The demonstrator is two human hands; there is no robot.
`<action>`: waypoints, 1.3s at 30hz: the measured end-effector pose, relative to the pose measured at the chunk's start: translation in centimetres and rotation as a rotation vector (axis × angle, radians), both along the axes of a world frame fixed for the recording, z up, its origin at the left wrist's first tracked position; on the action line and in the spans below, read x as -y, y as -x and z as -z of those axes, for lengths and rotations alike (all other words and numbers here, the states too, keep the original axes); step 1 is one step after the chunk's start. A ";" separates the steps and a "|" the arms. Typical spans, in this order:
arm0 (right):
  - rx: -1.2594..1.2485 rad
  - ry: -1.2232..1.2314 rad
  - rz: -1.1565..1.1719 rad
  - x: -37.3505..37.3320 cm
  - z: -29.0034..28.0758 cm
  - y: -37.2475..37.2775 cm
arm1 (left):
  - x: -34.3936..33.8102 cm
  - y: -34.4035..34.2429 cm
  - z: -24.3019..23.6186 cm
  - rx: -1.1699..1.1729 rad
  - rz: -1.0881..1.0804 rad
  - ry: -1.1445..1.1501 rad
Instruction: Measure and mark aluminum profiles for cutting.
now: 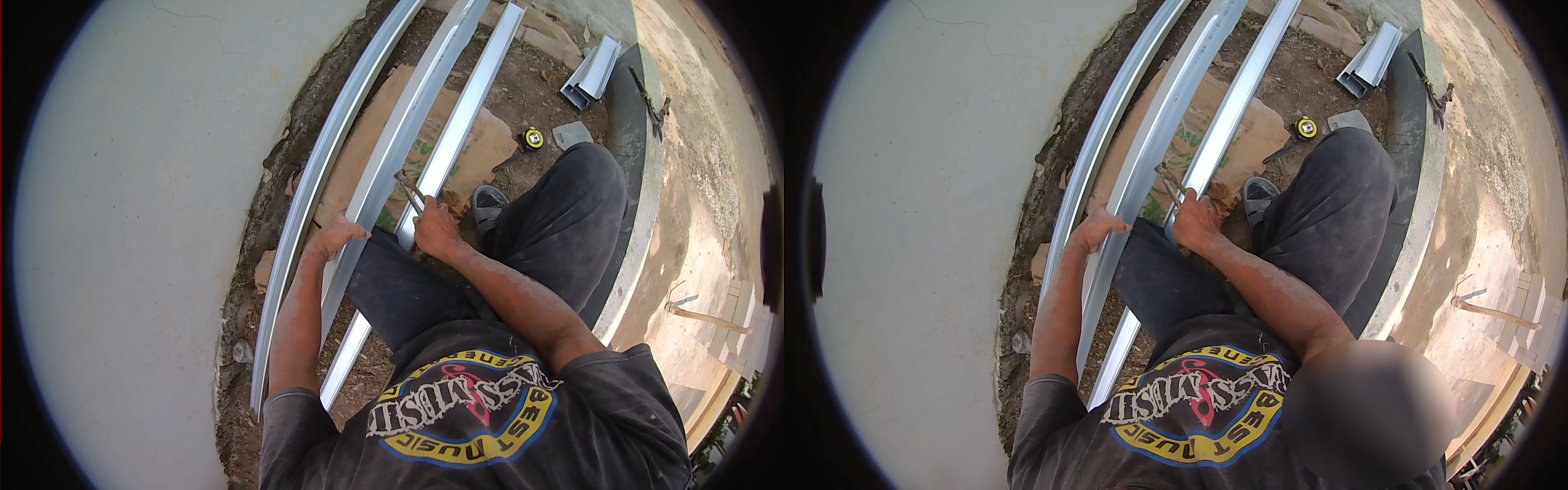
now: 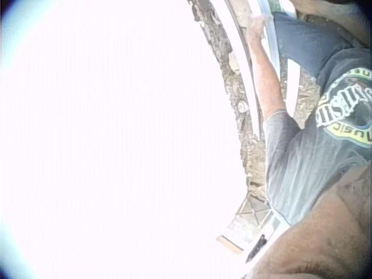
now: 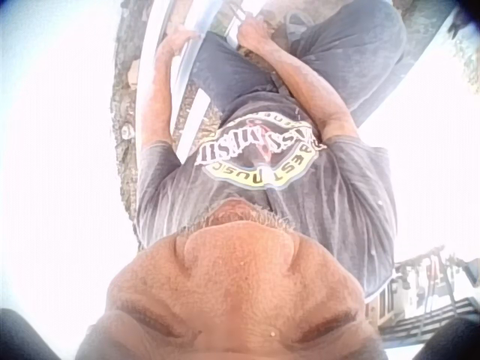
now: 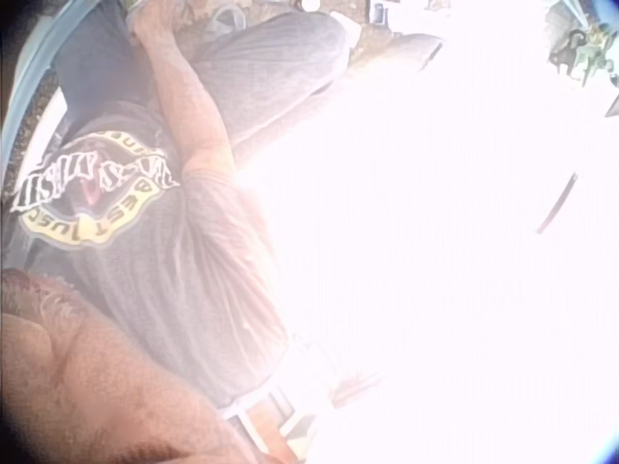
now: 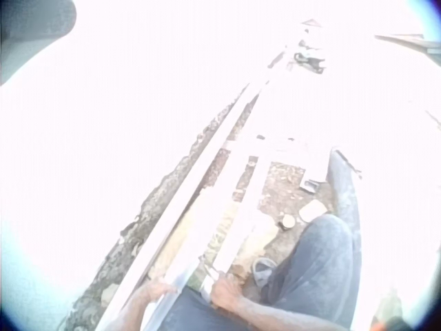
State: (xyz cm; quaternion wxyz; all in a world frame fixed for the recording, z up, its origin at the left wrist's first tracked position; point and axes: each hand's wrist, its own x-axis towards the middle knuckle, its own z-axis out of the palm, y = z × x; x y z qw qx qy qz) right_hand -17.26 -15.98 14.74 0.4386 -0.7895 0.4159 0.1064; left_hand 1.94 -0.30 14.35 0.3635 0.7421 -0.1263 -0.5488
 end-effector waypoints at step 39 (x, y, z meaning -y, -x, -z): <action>0.327 -0.047 -0.168 0.6 -1.2 -0.7 | -0.3 -1.2 -0.2 -0.090 0.025 0.017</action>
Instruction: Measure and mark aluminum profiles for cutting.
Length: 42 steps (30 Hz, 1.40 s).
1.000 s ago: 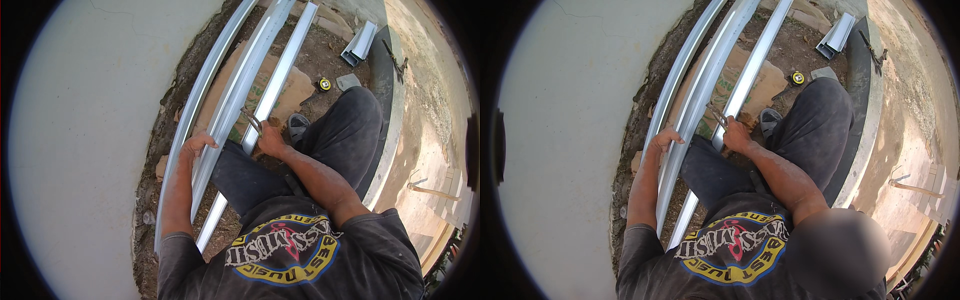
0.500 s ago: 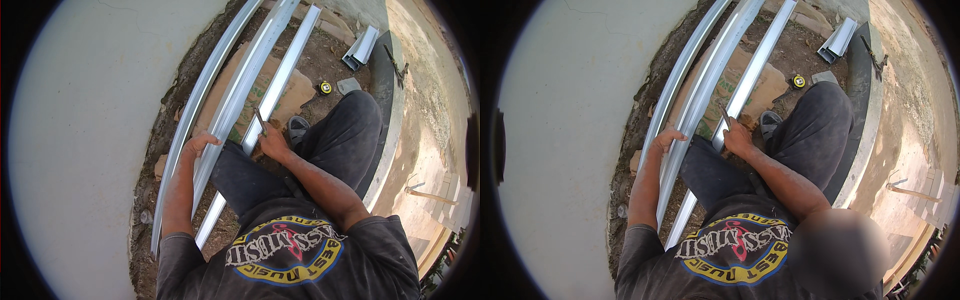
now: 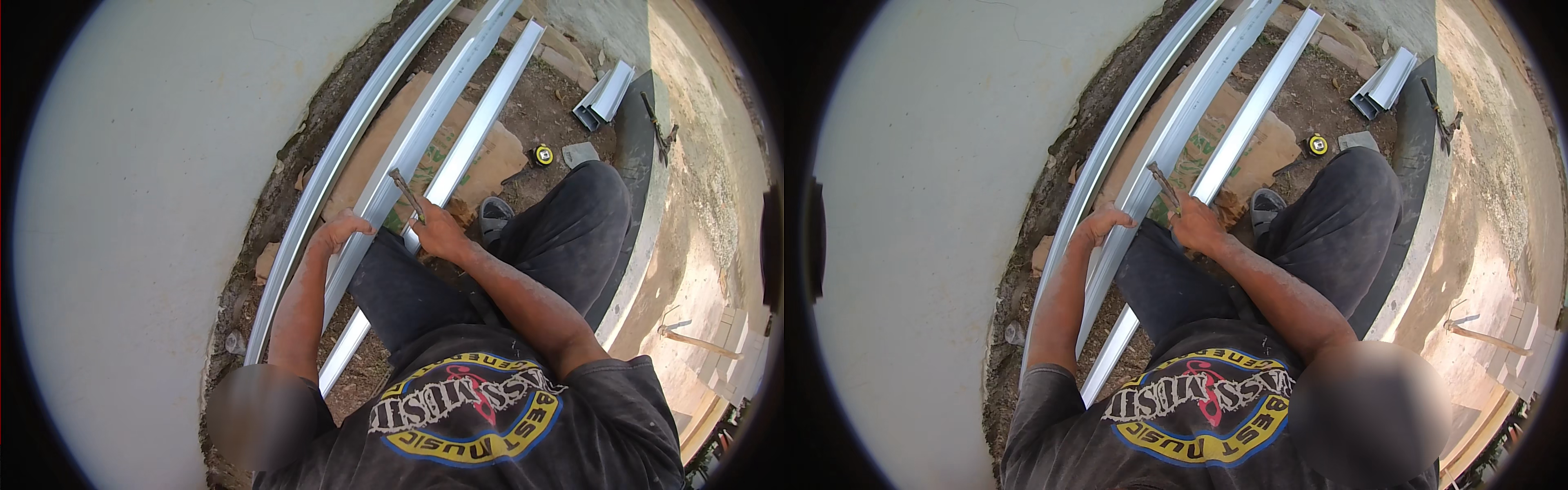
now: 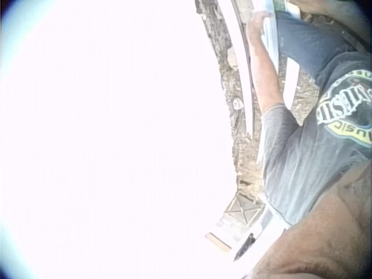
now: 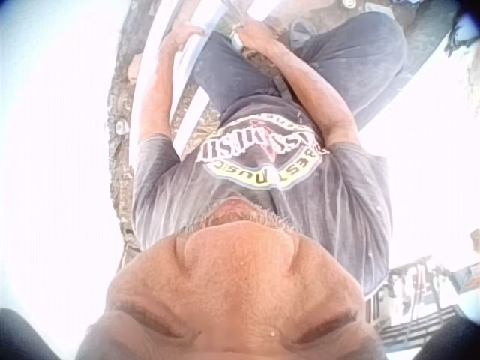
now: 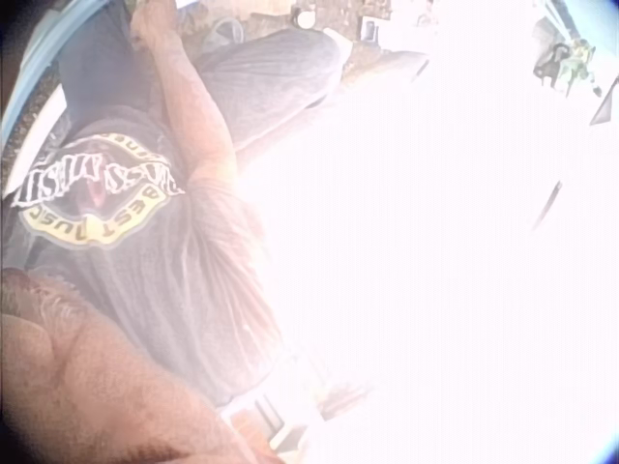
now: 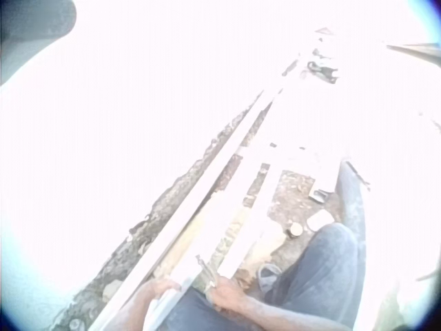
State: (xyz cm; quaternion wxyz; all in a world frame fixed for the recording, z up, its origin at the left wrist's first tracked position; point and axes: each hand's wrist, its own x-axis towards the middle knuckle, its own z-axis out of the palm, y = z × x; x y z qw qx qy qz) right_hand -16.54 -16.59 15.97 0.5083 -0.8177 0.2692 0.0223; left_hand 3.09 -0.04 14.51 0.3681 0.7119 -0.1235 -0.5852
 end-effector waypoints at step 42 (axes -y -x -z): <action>-0.265 0.360 -0.340 5.6 -4.5 1.7 | 1.8 5.5 -2.2 0.832 0.182 -0.108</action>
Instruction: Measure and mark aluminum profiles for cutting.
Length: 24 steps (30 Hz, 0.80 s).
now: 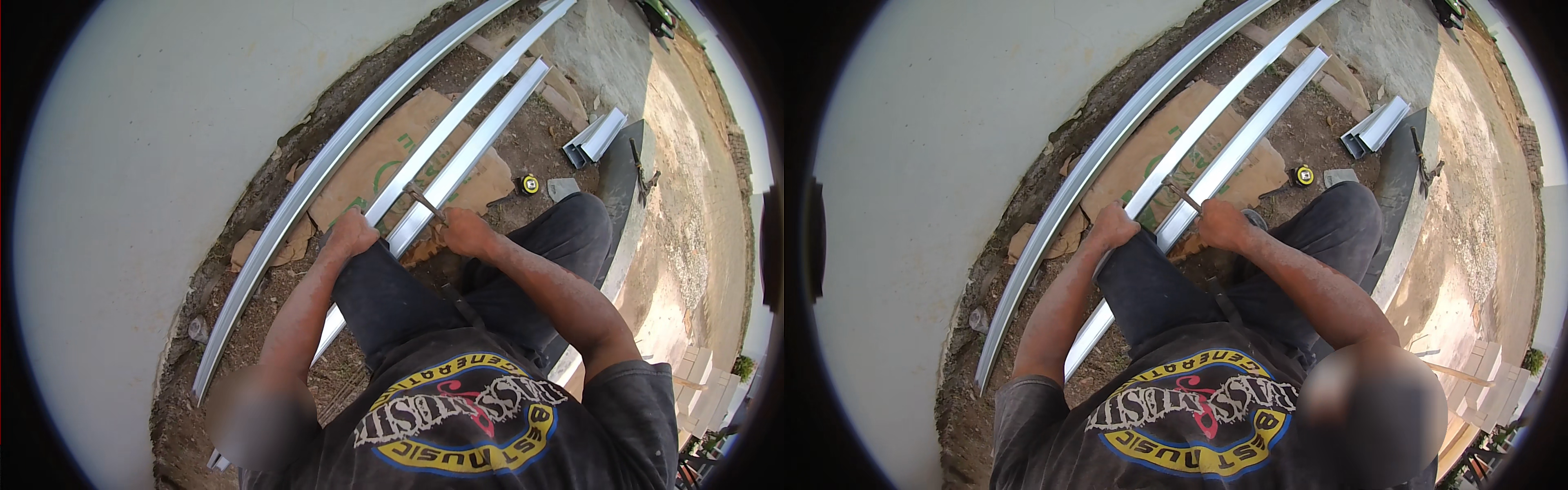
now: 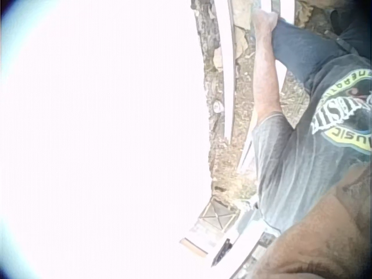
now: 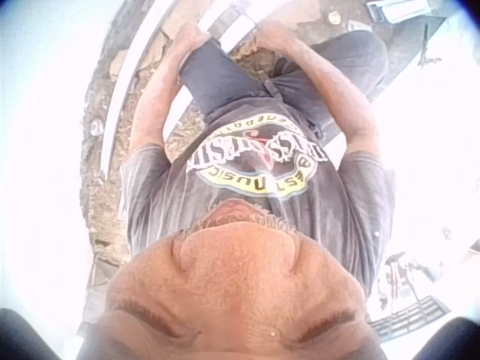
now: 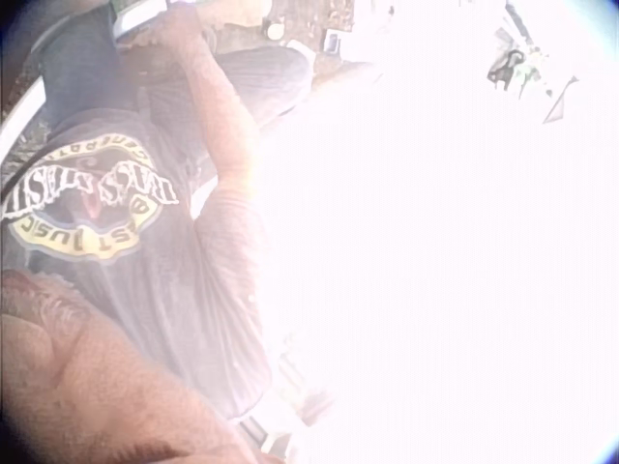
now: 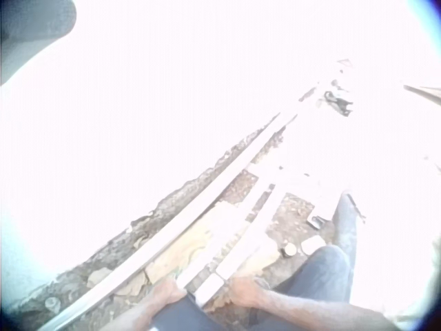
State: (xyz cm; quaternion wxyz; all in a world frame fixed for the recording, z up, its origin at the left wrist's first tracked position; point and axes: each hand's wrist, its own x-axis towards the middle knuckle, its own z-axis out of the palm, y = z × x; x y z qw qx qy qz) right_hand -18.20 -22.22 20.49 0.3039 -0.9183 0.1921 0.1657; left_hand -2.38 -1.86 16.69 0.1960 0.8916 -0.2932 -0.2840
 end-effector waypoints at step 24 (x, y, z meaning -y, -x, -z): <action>0.222 -0.045 0.029 -3.5 4.6 -0.6 | -1.1 -3.7 1.7 -0.297 -0.040 0.012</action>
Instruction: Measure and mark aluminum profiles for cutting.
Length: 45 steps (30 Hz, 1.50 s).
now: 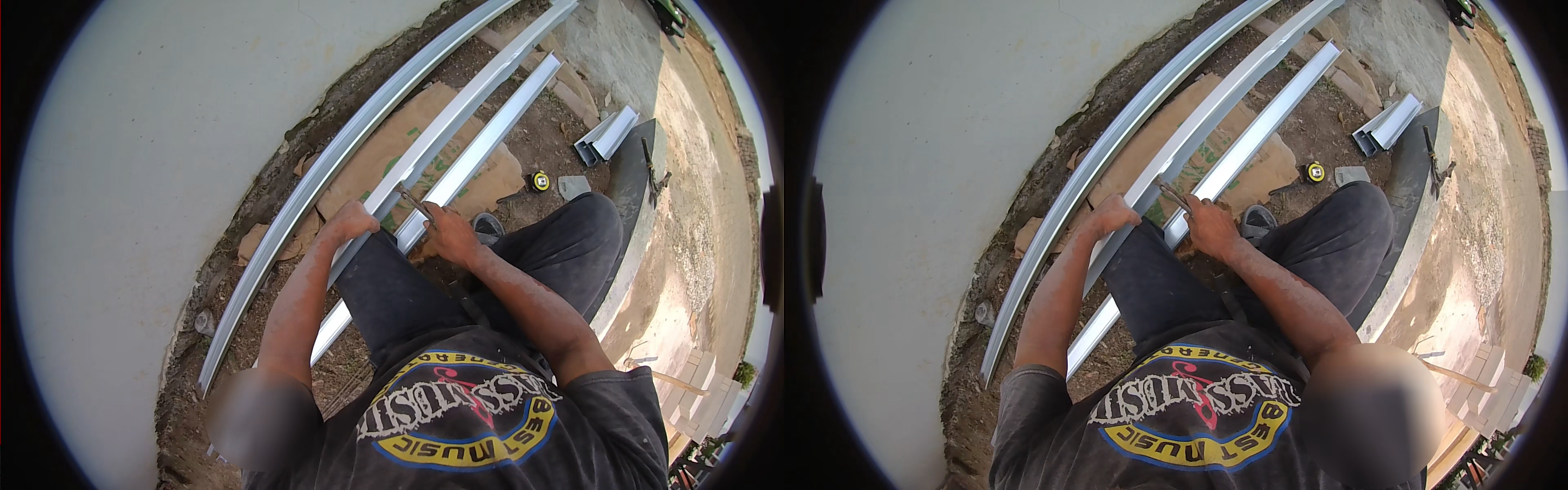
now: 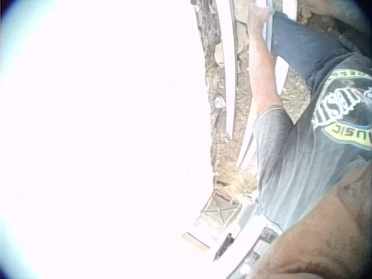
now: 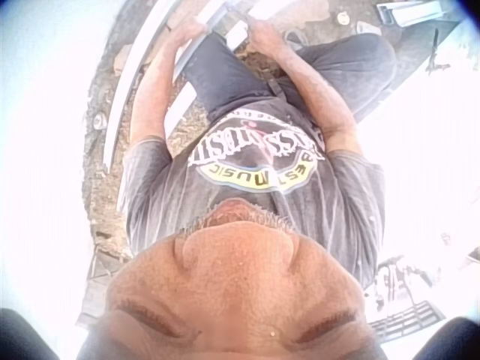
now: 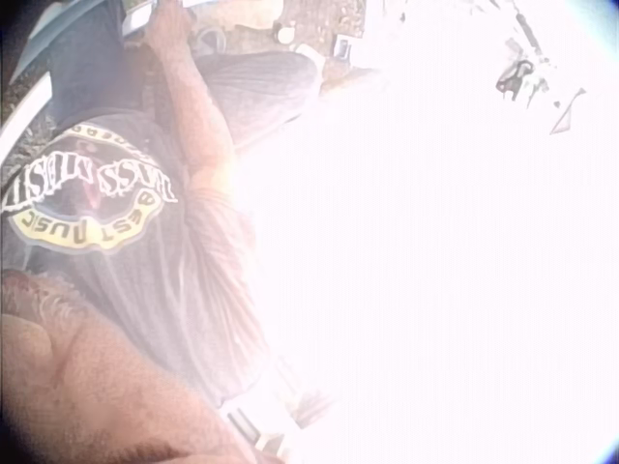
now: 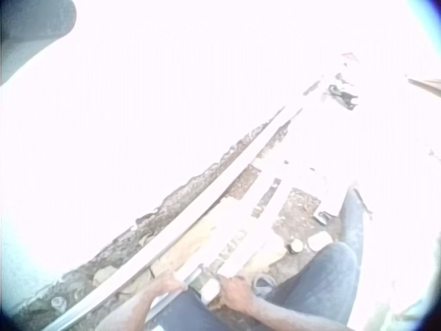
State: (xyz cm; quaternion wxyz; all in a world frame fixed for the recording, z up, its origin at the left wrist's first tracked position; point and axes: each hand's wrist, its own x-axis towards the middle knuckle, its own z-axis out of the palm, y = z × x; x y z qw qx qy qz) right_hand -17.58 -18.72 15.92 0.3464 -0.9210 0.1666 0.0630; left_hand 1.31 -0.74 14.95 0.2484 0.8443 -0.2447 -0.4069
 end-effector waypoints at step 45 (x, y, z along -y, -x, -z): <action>-0.023 -0.151 0.141 2.4 -1.2 -0.5 | 0.8 0.5 -0.1 0.144 0.039 -0.059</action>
